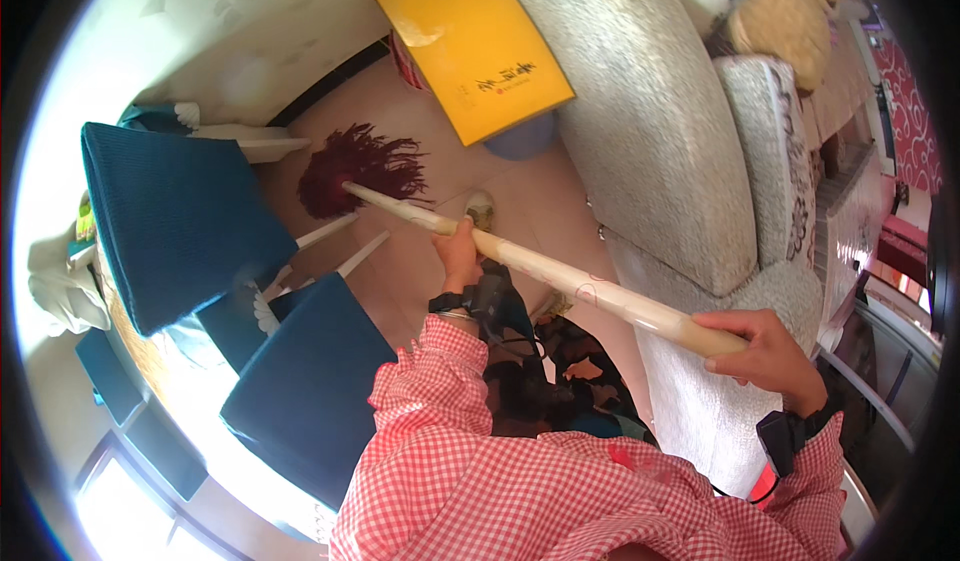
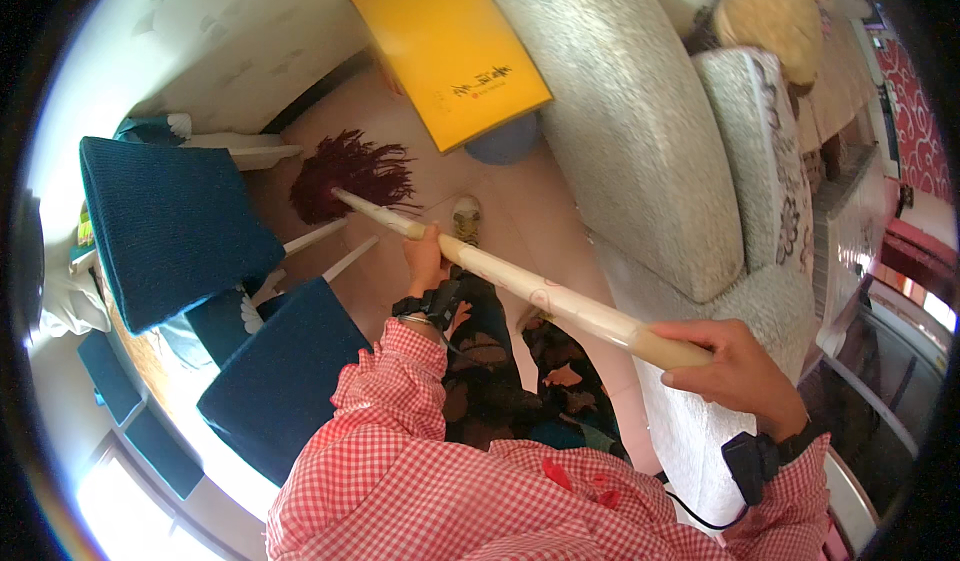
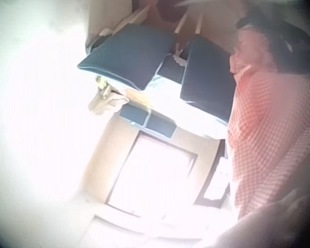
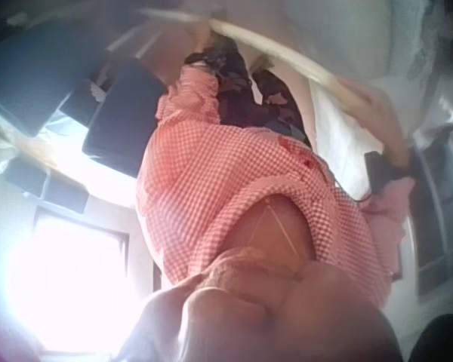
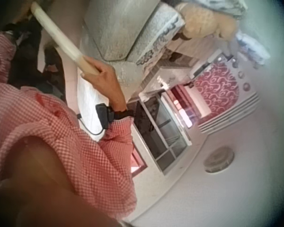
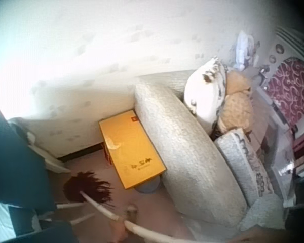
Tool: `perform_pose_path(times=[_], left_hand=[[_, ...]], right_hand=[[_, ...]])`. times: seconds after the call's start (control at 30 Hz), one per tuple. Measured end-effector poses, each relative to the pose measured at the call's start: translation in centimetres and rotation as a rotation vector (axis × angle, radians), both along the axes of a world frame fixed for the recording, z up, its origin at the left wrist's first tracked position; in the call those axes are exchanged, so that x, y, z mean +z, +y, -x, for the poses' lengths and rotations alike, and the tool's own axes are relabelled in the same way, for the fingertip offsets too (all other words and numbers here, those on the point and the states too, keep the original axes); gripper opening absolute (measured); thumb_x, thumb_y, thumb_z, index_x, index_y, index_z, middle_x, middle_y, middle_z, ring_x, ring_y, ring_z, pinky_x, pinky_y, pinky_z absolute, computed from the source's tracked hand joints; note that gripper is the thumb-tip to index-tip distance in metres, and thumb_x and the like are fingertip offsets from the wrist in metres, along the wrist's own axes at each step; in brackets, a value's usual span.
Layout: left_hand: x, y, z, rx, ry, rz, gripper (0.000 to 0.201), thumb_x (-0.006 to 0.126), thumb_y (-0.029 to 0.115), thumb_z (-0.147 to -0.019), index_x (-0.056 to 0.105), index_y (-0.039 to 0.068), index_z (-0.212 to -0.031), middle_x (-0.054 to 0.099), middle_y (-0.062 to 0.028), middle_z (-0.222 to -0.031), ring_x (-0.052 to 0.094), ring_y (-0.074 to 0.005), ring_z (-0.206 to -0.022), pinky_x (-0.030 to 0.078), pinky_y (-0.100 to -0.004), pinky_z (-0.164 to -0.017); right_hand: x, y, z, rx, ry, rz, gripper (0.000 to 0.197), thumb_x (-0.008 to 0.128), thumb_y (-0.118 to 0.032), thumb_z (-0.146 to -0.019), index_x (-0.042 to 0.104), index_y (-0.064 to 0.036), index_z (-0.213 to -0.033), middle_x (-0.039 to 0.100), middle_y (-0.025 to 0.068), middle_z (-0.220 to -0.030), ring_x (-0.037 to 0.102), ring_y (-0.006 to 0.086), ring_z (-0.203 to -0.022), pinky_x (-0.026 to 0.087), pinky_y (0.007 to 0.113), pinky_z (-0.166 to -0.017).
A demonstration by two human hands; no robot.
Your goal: The person is mopping a tiled floor using a mop, moving chairs to clean around a dining table, and mopping the floor area underneath a bed.
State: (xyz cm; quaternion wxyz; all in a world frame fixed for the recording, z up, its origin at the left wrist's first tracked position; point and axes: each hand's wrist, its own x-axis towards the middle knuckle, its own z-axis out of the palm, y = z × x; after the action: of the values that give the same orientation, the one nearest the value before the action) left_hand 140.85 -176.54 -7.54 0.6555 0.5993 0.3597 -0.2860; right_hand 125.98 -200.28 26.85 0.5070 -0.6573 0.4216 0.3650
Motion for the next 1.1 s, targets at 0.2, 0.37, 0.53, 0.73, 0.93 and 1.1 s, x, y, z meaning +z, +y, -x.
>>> perform_pose_path(times=[0.2, 0.37, 0.53, 0.73, 0.93, 1.1], left_hand=[[-4.5, 8.1, -9.1, 0.049, -0.019, -0.187, 0.045, 0.058, 0.009, -0.076, 0.032, -0.001, -0.111, 0.049, -0.0165, -0.095, 0.056, -0.0245, -0.068, 0.049, -0.0349, -0.052], [-9.9, 16.6, -18.8, 0.029, 0.051, -0.203, 0.03, 0.054, 0.007, -0.075, 0.041, -0.004, -0.1, 0.051, -0.0143, -0.077, 0.056, -0.0253, -0.06, 0.048, -0.0363, -0.049], [-9.3, 15.5, -21.9, -0.031, -0.032, -0.248, 0.023, 0.055, 0.011, -0.077, 0.046, -0.006, -0.089, 0.054, -0.0138, -0.075, 0.057, -0.0244, -0.058, 0.047, -0.035, -0.048], [-6.4, 11.9, -19.8, 0.369, 0.062, 0.01, 0.024, 0.052, 0.016, -0.081, 0.044, -0.003, -0.092, 0.051, -0.0121, -0.081, 0.057, -0.0248, -0.066, 0.05, -0.0379, -0.055], [-1.8, 4.8, -16.7, 0.56, 0.025, 0.22, 0.025, 0.048, 0.013, -0.083, 0.037, -0.002, -0.099, 0.05, -0.0151, -0.084, 0.055, -0.0262, -0.066, 0.052, -0.0393, -0.058], [1.6, -1.7, -14.2, 0.616, 0.246, 0.348, 0.026, 0.046, 0.007, -0.082, 0.031, 0.006, -0.104, 0.043, -0.0136, -0.085, 0.051, -0.0253, -0.063, 0.05, -0.0454, -0.058]], right_hand=[[-6.4, 4.5, -9.1, -0.064, 0.055, -0.26, 0.047, 0.062, -0.003, -0.074, 0.051, -0.0045, -0.119, 0.057, -0.0001, -0.075, 0.044, 0.0029, -0.052, 0.036, 0.018, -0.045], [-11.8, 8.0, -17.2, -0.074, 0.043, -0.399, 0.048, 0.063, -0.005, -0.074, 0.051, -0.0048, -0.12, 0.057, 0.001, -0.079, 0.046, 0.004, -0.054, 0.039, 0.019, -0.047], [-12.9, 6.7, -22.9, 0.135, -0.039, -0.316, 0.046, 0.064, -0.007, -0.073, 0.053, -0.0043, -0.118, 0.06, 0.0043, -0.09, 0.054, 0.0064, -0.072, 0.045, 0.021, -0.064], [-9.1, 3.3, -27.4, 0.529, -0.241, -0.095, 0.045, 0.061, -0.005, -0.07, 0.055, -0.0018, -0.114, 0.063, 0.0112, -0.091, 0.056, 0.0077, -0.073, 0.046, 0.02, -0.064], [-2.6, -0.7, -27.3, 0.6, -0.378, 0.116, 0.042, 0.063, -0.009, -0.067, 0.059, -0.0003, -0.108, 0.065, 0.0142, -0.086, 0.06, 0.0132, -0.066, 0.048, 0.025, -0.062], [2.4, -3.8, -23.4, 0.601, -0.375, 0.183, 0.039, 0.064, -0.011, -0.067, 0.06, -0.0008, -0.105, 0.064, 0.0163, -0.085, 0.062, 0.0164, -0.068, 0.048, 0.026, -0.063]])
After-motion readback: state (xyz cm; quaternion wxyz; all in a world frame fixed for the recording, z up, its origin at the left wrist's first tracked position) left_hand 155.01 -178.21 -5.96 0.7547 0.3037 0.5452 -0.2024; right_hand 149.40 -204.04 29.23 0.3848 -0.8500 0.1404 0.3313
